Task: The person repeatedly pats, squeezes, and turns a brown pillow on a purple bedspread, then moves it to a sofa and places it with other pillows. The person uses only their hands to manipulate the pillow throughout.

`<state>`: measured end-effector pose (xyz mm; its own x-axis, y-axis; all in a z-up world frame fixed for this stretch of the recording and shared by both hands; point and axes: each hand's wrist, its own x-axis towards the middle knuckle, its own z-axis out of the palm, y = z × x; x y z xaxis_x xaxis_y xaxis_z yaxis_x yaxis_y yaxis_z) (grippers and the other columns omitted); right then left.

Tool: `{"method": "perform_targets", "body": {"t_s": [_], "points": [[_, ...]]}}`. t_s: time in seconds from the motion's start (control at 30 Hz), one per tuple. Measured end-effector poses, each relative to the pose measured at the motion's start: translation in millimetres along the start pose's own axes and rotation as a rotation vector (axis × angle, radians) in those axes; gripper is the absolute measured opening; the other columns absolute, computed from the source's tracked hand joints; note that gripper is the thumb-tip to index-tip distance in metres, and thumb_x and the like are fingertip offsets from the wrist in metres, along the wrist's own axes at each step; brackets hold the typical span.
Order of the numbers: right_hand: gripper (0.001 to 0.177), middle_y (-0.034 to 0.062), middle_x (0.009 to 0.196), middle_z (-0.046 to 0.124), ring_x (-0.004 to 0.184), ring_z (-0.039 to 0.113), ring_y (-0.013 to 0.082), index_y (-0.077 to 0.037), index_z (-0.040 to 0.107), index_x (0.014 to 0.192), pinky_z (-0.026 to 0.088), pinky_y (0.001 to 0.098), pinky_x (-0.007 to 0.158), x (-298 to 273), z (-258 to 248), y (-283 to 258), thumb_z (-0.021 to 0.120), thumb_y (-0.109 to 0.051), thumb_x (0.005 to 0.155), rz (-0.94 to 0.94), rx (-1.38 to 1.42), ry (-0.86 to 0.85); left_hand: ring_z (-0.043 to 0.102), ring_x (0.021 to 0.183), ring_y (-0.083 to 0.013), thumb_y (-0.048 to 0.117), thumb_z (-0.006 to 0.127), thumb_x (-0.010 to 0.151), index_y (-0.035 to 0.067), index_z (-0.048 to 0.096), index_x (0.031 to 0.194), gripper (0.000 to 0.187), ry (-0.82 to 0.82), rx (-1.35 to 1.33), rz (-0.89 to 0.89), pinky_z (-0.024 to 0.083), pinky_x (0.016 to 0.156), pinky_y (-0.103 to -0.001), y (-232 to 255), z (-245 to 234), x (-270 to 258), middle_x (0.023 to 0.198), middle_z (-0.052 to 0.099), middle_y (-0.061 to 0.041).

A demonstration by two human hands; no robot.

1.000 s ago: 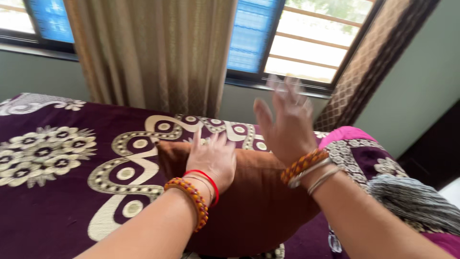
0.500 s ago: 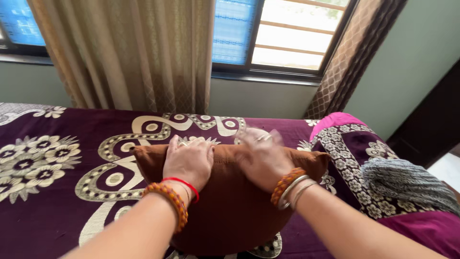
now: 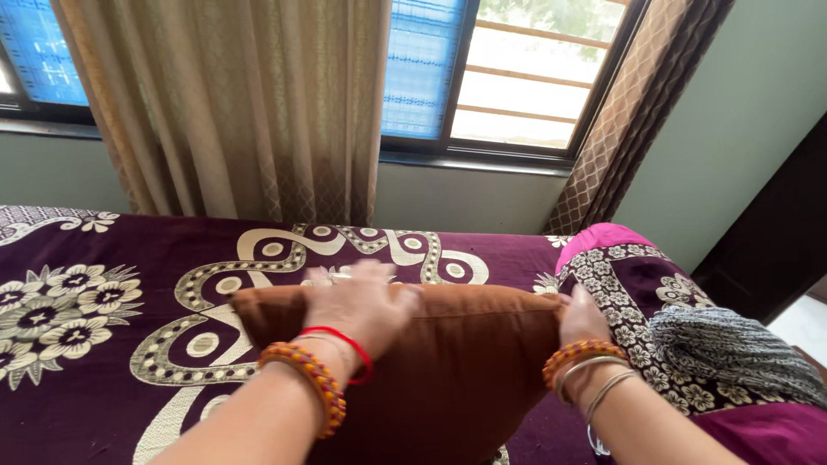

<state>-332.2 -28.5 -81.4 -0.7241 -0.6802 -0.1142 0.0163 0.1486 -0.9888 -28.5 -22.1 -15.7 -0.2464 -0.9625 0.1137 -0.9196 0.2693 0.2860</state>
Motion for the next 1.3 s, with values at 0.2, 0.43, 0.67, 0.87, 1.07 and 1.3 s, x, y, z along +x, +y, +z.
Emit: {"method": "perform_targets", "body": {"t_s": [0.2, 0.43, 0.67, 0.87, 1.07, 1.3], "points": [[0.078, 0.0185, 0.126, 0.071, 0.110, 0.070, 0.0264, -0.001, 0.052, 0.141, 0.054, 0.0400, 0.100, -108, 33, -76, 0.034, -0.063, 0.097, 0.048, 0.390, -0.415, 0.041, 0.140, -0.0375, 0.068, 0.082, 0.066, 0.003, 0.038, 0.148, 0.113, 0.201, -0.264, 0.481, 0.021, 0.114, -0.063, 54, 1, 5, 0.151, 0.046, -0.020], [0.094, 0.0199, 0.138, 0.066, 0.113, 0.066, 0.0242, -0.006, 0.034, 0.151, 0.049, 0.0388, 0.106, -129, 31, -93, 0.029, -0.075, 0.089, -0.024, 0.452, -0.724, 0.072, 0.096, -0.0282, 0.053, 0.073, 0.072, 0.018, 0.076, 0.109, 0.050, 0.283, -0.366, 0.367, 0.052, 0.091, -0.041, 37, -16, -7, 0.100, 0.077, -0.009], [0.095, 0.0232, 0.127, 0.067, 0.101, 0.060, 0.0231, 0.004, 0.053, 0.147, 0.045, 0.0390, 0.090, -108, 32, -52, 0.029, -0.073, 0.096, -0.258, 0.208, -0.689, 0.070, 0.083, -0.0386, 0.044, 0.059, 0.094, 0.015, 0.078, 0.089, 0.035, 0.499, -0.420, 0.285, 0.055, 0.077, -0.049, 46, -14, 10, 0.087, 0.074, -0.016], [0.091, 0.0138, 0.143, 0.056, 0.137, 0.052, 0.0228, -0.003, 0.047, 0.147, 0.039, 0.0373, 0.114, -107, 34, -78, 0.028, -0.074, 0.094, -0.521, 0.107, -0.497, 0.068, 0.079, -0.0416, 0.034, 0.064, 0.096, 0.007, 0.076, 0.085, 0.031, 0.954, -0.631, 0.268, 0.054, 0.073, -0.047, 7, -59, 52, 0.083, 0.071, -0.022], [0.079, 0.0234, 0.138, 0.064, 0.132, 0.059, 0.0354, -0.002, 0.056, 0.142, 0.044, 0.0435, 0.112, -121, 35, -106, 0.020, -0.062, 0.105, -1.227, -0.420, -0.297, 0.059, 0.074, -0.0151, 0.042, 0.057, 0.104, 0.002, 0.074, 0.092, 0.044, 0.857, -1.304, 0.082, 0.052, 0.072, -0.034, -55, -46, 79, 0.081, 0.070, -0.006], [0.062, 0.0212, 0.155, 0.044, 0.147, 0.033, 0.0413, -0.008, 0.043, 0.148, 0.019, 0.0599, 0.115, -116, 58, -17, 0.039, -0.050, 0.102, -1.243, -1.018, -0.321, 0.074, 0.087, -0.0268, 0.048, 0.038, 0.109, 0.004, 0.078, 0.093, 0.061, 0.568, -1.049, -0.514, 0.055, 0.083, -0.038, -91, 44, 30, 0.093, 0.079, -0.013]]}}
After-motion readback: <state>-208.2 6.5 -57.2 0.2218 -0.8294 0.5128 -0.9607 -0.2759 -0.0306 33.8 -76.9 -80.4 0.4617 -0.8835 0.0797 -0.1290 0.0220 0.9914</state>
